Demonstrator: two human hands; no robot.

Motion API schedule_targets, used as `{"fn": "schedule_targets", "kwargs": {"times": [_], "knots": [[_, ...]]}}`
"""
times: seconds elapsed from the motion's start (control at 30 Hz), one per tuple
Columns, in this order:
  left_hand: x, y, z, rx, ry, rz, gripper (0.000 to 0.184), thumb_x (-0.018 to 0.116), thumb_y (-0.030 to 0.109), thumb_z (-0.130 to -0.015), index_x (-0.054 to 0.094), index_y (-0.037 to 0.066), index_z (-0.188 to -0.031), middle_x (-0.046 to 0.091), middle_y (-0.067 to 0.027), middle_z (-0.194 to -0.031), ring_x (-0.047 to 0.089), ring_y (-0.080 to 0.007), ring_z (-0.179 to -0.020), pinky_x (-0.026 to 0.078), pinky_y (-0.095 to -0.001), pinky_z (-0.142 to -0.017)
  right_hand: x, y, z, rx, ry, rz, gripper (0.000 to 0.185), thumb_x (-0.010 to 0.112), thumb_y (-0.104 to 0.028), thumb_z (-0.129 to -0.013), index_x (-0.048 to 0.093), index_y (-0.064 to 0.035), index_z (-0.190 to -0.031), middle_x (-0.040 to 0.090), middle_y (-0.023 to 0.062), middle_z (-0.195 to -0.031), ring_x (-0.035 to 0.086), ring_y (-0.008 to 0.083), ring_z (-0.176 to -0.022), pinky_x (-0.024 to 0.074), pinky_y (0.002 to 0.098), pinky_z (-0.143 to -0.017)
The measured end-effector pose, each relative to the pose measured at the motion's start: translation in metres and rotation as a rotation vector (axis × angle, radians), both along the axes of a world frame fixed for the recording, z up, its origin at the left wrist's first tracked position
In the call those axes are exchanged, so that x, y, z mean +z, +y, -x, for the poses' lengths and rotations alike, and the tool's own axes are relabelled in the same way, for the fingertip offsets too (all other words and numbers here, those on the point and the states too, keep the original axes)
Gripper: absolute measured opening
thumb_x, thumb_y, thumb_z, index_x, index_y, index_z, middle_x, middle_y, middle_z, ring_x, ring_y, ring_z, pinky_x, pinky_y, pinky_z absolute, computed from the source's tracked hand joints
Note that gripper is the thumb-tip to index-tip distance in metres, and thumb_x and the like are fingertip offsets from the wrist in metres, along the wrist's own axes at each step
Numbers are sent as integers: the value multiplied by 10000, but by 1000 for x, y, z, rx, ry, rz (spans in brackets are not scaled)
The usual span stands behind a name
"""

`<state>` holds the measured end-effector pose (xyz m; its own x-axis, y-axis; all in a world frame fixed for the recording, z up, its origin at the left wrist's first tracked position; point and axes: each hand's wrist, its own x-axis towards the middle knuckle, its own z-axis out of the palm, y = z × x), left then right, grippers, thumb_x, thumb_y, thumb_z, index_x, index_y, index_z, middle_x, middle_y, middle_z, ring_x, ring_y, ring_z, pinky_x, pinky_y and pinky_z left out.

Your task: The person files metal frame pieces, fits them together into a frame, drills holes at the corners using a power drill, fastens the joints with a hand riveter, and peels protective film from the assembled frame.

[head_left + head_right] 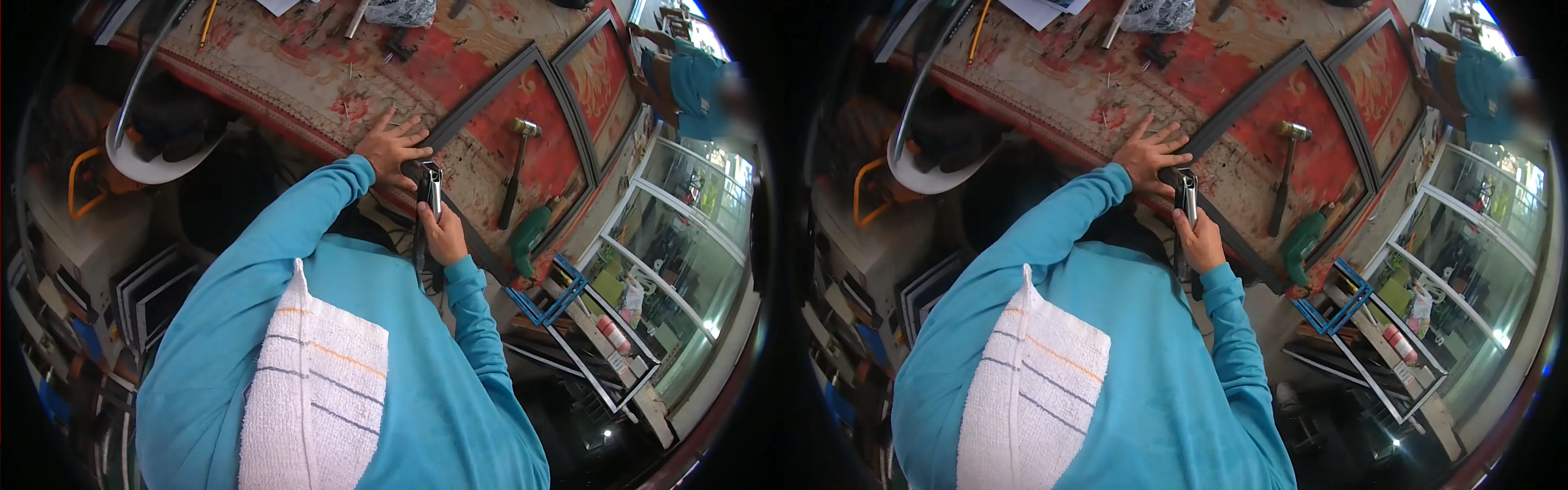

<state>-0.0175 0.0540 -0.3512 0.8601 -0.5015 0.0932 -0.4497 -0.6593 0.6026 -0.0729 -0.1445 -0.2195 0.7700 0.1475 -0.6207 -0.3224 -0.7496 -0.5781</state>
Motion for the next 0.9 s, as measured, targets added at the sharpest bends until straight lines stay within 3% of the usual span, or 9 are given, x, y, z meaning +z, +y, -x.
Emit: {"fn": "schedule_targets", "kwargs": {"times": [0.07, 0.47, 0.73, 0.77, 0.83, 0.87, 0.9], "knots": [[1, 0, -1, 3, 28, 17, 812, 814, 625, -633, 631, 288, -1349, 503, -37, -1507, 287, -260, -1501, 34, -640, -1215, 1, 3, -2, 14, -3, 25, 442, 565, -425, -998, 581, 9, -915, 583, 190, -693, 589, 359, -652, 463, 445, -647], [2, 1, -1, 4, 52, 39, 800, 817, 621, -631, 640, 286, -1335, 512, -28, -1499, 294, -251, -1496, 37, -628, -1224, 14, 13, -11, 24, 23, 133, 435, 570, -417, -990, 580, 15, -938, 617, 234, -737, 632, 447, -756, 473, 486, -687], [1, -1, -1, 26, 51, 61, 786, 820, 613, -631, 642, 289, -1326, 532, -29, -1480, 308, -242, -1490, 43, -613, -1233, -4, 6, -18, 188, 13, 247, 384, 616, -358, -960, 557, 21, -939, 642, 309, -858, 609, 514, -871, 466, 557, -749], [1, -1, -2, 35, 48, 64, 782, 822, 607, -634, 641, 289, -1326, 537, -29, -1476, 313, -242, -1488, 45, -612, -1234, -8, 4, -18, 188, 11, 249, 384, 616, -358, -960, 557, 21, -939, 642, 309, -858, 609, 514, -871, 466, 557, -749], [-2, -2, 0, 35, 49, 76, 774, 823, 602, -638, 645, 285, -1320, 541, -30, -1471, 317, -245, -1486, 48, -613, -1234, -8, 5, -17, 194, -35, 249, 368, 638, -361, -957, 602, 5, -969, 639, 224, -765, 643, 405, -738, 488, 478, -697], [-3, -2, -1, 37, 43, 80, 765, 824, 597, -641, 648, 280, -1314, 546, -32, -1467, 322, -248, -1483, 50, -614, -1233, -6, 6, -18, 195, -35, 251, 368, 638, -361, -957, 602, 5, -969, 639, 224, -765, 643, 405, -738, 488, 478, -697], [-2, -2, -1, 37, 44, 81, 765, 824, 597, -641, 648, 280, -1314, 546, -32, -1467, 322, -248, -1483, 50, -614, -1233, 1, 13, -21, 145, 19, 214, 370, 656, -350, -939, 599, 11, -995, 654, 257, -844, 638, 448, -832, 490, 506, -742]]}}
